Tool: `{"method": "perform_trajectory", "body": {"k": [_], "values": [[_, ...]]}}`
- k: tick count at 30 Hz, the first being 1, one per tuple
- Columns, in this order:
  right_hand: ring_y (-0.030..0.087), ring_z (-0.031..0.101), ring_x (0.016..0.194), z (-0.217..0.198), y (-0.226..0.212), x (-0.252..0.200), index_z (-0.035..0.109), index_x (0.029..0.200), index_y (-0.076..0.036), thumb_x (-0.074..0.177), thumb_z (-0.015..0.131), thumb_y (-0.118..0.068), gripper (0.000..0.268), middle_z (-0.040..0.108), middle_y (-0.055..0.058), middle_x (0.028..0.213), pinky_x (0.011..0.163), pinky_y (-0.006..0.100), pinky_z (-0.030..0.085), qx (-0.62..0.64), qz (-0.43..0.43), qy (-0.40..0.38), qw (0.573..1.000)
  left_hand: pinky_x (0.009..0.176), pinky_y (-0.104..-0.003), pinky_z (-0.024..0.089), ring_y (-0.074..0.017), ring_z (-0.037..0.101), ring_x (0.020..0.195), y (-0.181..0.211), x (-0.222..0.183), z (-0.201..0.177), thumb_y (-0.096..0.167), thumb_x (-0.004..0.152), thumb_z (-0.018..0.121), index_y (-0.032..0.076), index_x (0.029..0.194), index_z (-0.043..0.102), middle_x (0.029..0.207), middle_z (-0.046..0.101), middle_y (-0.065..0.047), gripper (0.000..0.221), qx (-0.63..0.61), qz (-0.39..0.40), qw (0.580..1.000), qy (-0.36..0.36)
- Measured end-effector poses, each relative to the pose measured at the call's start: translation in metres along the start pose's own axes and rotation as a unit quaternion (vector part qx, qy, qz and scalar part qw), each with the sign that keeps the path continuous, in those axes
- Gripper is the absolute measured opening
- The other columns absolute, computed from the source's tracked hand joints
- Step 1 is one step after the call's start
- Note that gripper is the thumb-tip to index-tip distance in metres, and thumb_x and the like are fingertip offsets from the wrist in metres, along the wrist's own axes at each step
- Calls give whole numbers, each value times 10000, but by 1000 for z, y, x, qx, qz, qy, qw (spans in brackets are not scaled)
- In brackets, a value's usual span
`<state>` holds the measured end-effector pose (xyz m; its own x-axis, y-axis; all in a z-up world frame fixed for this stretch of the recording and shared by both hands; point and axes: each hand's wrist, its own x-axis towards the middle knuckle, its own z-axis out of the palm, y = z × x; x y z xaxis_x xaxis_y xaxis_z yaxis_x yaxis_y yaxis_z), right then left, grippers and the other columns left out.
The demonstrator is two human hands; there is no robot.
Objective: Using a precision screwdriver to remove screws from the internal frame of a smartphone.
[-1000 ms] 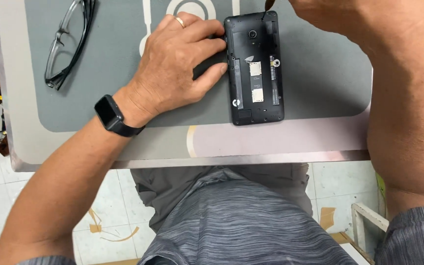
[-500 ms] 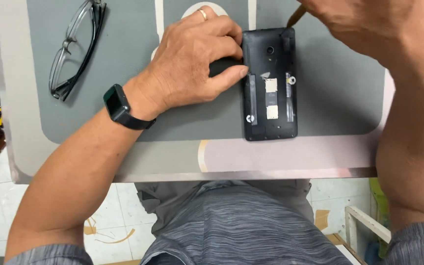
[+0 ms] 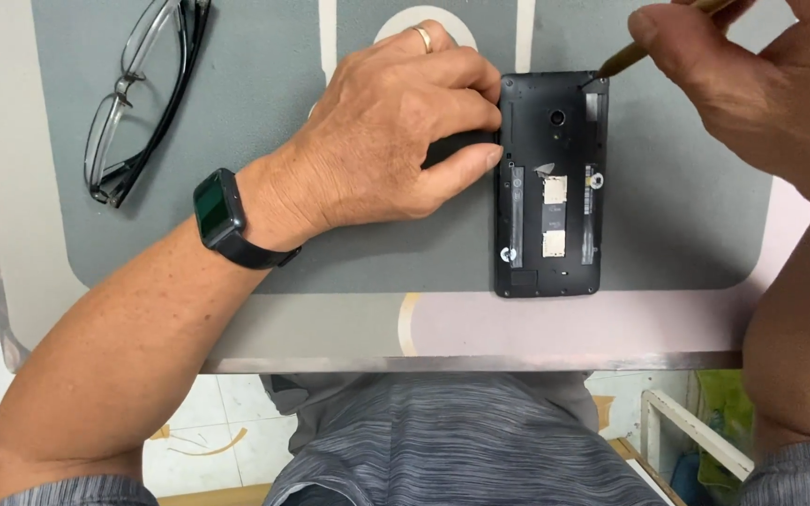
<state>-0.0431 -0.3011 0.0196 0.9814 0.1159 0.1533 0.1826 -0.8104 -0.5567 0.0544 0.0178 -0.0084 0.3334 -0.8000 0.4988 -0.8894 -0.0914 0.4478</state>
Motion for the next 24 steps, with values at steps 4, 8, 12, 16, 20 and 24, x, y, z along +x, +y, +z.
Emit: {"method": "perform_trajectory", "body": {"k": [4,8,12,16,20,24], "values": [[353,636,1197,6,24,-2,644,1362,130,1469,864,199,254,681,240,1279,1110,471,528,13,-37,7,999,712,-410,506,-280,544,889,0,1,0,182,1026,782,97,995,794,1110,719,-7,91,1,3,1000,-3],[378,705,1136,-2,14,4,681,1353,190,1428,933,202,263,716,283,1233,1047,469,602,-18,-87,1,996,683,-403,502,-278,547,890,1,1,-1,181,1032,768,96,1002,801,1099,720,-13,96,-4,0,1000,2],[270,662,916,-10,-23,13,685,1124,111,1344,934,159,336,683,192,1001,773,374,474,-58,-51,-5,997,695,-388,514,-271,563,887,3,2,-2,176,1021,768,85,989,808,1093,737,-30,105,-1,-4,1000,2],[342,707,924,-19,-53,22,707,1506,241,1227,818,279,303,682,245,1044,920,432,632,-42,-125,-23,991,743,-401,540,-284,595,910,2,2,0,193,997,782,52,1005,823,1101,745,-51,147,5,4,1000,4],[191,727,953,-20,-55,20,754,1549,26,1207,857,116,368,742,53,1072,874,352,506,-113,-81,2,990,734,-406,538,-283,595,913,3,2,-1,204,999,762,62,995,812,1099,749,-52,151,-6,-11,1000,1],[199,691,867,-20,-59,24,719,1535,-16,1152,810,91,408,738,62,1059,805,359,514,-107,-61,-8,992,768,-407,550,-286,600,910,2,1,1,217,991,787,43,1033,830,1100,752,-55,184,-11,-14,1000,0]]}}
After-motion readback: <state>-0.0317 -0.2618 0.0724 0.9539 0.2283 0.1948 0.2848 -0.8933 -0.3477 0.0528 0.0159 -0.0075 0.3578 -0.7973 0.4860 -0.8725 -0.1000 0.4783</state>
